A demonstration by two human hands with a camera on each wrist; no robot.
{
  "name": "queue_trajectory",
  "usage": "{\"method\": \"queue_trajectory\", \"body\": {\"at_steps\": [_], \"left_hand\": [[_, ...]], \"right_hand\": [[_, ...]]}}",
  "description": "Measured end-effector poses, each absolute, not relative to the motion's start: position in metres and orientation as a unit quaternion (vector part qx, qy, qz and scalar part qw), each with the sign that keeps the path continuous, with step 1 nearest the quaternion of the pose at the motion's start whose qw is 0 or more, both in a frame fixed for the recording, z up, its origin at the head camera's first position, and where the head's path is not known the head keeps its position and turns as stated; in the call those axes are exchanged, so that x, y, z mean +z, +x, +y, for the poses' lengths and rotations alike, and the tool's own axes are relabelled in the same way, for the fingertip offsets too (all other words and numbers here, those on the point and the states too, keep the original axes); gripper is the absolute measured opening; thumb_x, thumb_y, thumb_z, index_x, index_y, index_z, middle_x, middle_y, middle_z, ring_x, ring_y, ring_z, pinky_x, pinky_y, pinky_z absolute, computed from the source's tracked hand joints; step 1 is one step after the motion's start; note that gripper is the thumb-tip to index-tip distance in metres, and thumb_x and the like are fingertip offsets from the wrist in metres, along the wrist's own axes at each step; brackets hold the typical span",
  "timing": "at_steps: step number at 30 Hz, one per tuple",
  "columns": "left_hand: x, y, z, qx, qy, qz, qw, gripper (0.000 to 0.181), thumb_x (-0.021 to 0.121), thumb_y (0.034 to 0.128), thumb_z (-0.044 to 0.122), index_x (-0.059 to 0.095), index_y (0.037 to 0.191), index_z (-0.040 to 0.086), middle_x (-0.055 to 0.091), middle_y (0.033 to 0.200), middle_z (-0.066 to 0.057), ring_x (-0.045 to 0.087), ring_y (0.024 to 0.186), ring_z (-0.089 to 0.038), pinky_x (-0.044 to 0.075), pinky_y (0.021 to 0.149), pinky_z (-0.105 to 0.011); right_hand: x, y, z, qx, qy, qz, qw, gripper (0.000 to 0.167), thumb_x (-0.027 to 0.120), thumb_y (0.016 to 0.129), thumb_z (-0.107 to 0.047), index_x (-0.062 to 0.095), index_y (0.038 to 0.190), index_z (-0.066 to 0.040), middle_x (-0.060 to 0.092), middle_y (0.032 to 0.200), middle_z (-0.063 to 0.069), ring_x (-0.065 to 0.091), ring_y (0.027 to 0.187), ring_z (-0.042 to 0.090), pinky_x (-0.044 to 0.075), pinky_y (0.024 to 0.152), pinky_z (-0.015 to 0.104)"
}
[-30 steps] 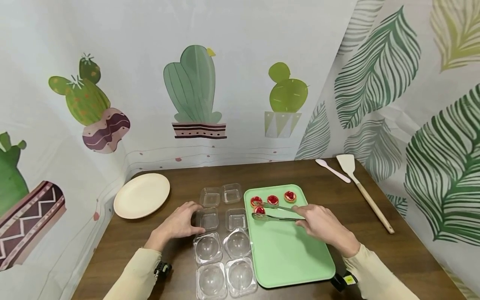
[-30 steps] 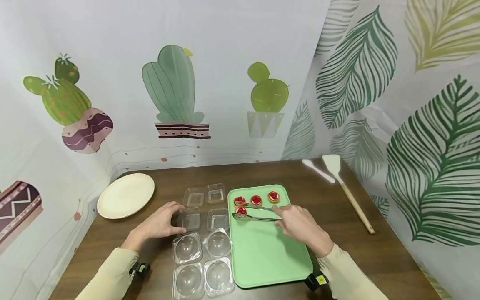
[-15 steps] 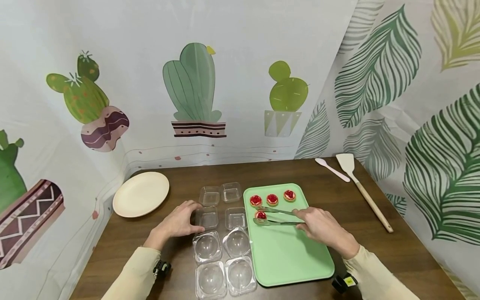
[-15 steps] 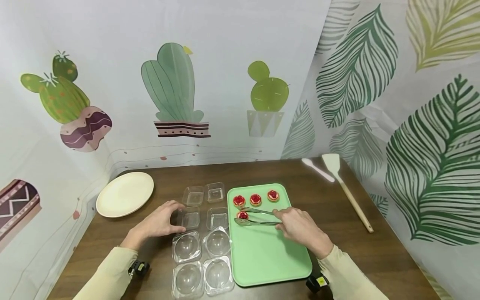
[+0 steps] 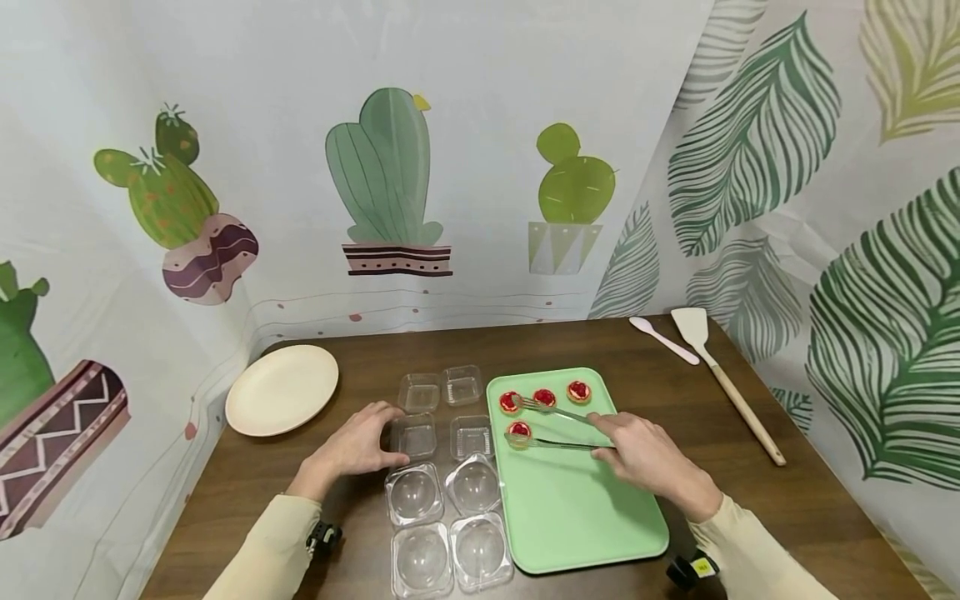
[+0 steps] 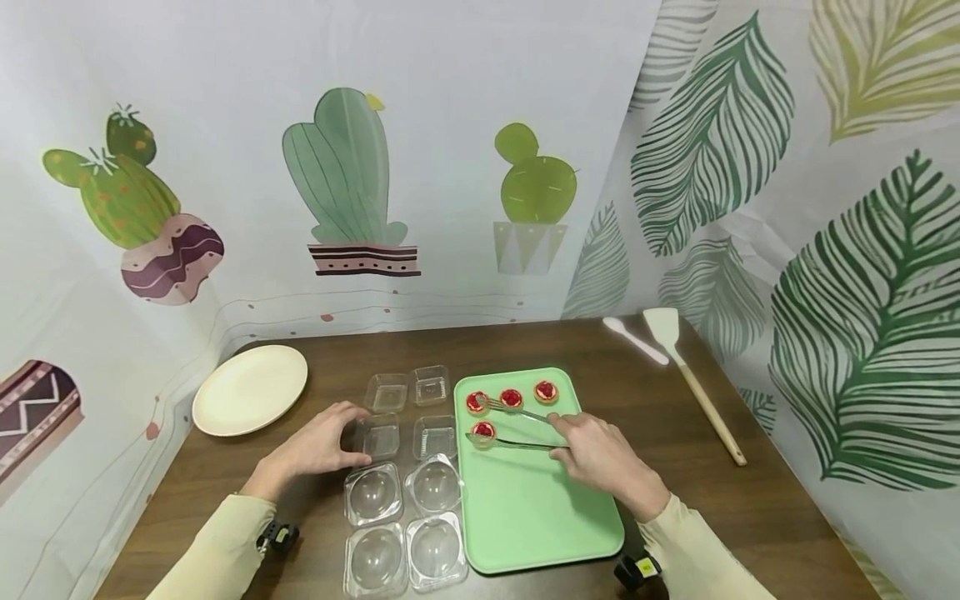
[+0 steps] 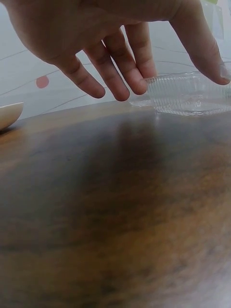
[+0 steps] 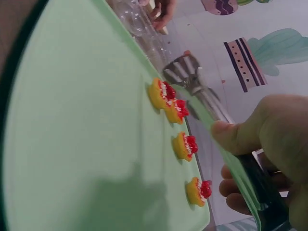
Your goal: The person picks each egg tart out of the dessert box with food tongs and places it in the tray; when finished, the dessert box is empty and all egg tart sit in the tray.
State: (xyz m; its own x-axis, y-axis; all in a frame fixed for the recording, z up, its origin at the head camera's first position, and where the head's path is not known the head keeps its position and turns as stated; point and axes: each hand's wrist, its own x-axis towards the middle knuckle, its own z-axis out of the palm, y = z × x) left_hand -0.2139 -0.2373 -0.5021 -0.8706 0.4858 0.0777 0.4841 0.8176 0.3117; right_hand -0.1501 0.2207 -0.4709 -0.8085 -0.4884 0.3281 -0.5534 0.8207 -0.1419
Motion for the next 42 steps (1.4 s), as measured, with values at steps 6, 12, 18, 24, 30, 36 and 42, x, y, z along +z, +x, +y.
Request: {"method": "queue_trajectory", "body": {"at_steps": [6, 12, 18, 24, 30, 36, 42], "left_hand": [[-0.502, -0.213, -0.238, 0.162, 0.253, 0.954, 0.004, 0.069, 0.084, 0.0682, 0.047, 0.063, 0.121, 0.007, 0.063, 0.118, -0.005, 0.055, 0.120, -0.030, 0.043, 0.104, -0.047], [-0.502, -0.211, -0.238, 0.162, 0.249, 0.955, 0.005, 0.070, 0.084, 0.0681, 0.047, 0.063, 0.122, 0.007, 0.062, 0.117, -0.004, 0.055, 0.121, -0.030, 0.043, 0.105, -0.047], [-0.502, -0.209, -0.240, 0.159, 0.249, 0.955, 0.001, 0.070, 0.084, 0.0682, 0.047, 0.063, 0.122, 0.007, 0.062, 0.118, -0.004, 0.056, 0.119, -0.028, 0.044, 0.104, -0.046], [-0.502, -0.206, -0.242, 0.160, 0.252, 0.955, -0.002, 0.070, 0.083, 0.0685, 0.047, 0.063, 0.122, 0.007, 0.062, 0.117, -0.004, 0.056, 0.118, -0.028, 0.045, 0.103, -0.045], [-0.501, -0.205, -0.242, 0.165, 0.246, 0.955, -0.004, 0.069, 0.084, 0.0681, 0.046, 0.063, 0.122, 0.008, 0.062, 0.118, -0.005, 0.056, 0.119, -0.030, 0.045, 0.103, -0.046], [-0.502, -0.205, -0.242, 0.162, 0.249, 0.955, -0.004, 0.070, 0.084, 0.0681, 0.046, 0.063, 0.122, 0.008, 0.062, 0.118, -0.004, 0.055, 0.120, -0.029, 0.045, 0.103, -0.046], [-0.504, -0.202, -0.242, 0.168, 0.252, 0.953, -0.001, 0.073, 0.084, 0.0684, 0.045, 0.060, 0.126, 0.007, 0.062, 0.121, -0.005, 0.056, 0.118, -0.028, 0.045, 0.102, -0.049]], "right_hand": [[-0.468, -0.149, 0.231, 0.181, 0.245, -0.936, 0.176, 0.053, 0.082, 0.077, -0.017, 0.063, 0.122, 0.003, 0.069, 0.113, 0.020, 0.068, 0.095, 0.032, 0.057, 0.077, 0.047], [-0.469, -0.148, 0.246, 0.223, 0.156, -0.945, 0.181, 0.055, 0.082, 0.077, -0.021, 0.061, 0.124, 0.002, 0.070, 0.089, 0.012, 0.063, 0.070, 0.019, 0.053, 0.063, 0.041], [-0.475, -0.146, 0.260, 0.250, 0.060, -0.953, 0.160, 0.055, 0.078, 0.082, -0.028, 0.059, 0.124, 0.002, 0.069, 0.085, 0.017, 0.065, 0.067, 0.028, 0.052, 0.065, 0.049], [-0.484, -0.141, 0.270, 0.235, -0.008, -0.956, 0.175, 0.064, 0.075, 0.083, -0.028, 0.054, 0.124, 0.016, 0.058, 0.113, 0.040, 0.057, 0.097, 0.058, 0.047, 0.078, 0.066], [-0.496, -0.141, 0.282, 0.222, -0.051, -0.956, 0.185, 0.064, 0.077, 0.080, -0.028, 0.055, 0.117, 0.020, 0.059, 0.099, 0.041, 0.055, 0.088, 0.060, 0.044, 0.074, 0.067], [-0.510, -0.138, 0.291, 0.219, -0.069, -0.961, 0.154, 0.067, 0.075, 0.081, -0.030, 0.053, 0.114, 0.023, 0.056, 0.097, 0.044, 0.052, 0.090, 0.062, 0.042, 0.077, 0.067], [-0.521, -0.133, 0.296, 0.203, -0.074, -0.970, 0.110, 0.075, 0.074, 0.083, -0.036, 0.049, 0.116, 0.027, 0.052, 0.101, 0.047, 0.049, 0.096, 0.063, 0.040, 0.085, 0.068]]}}
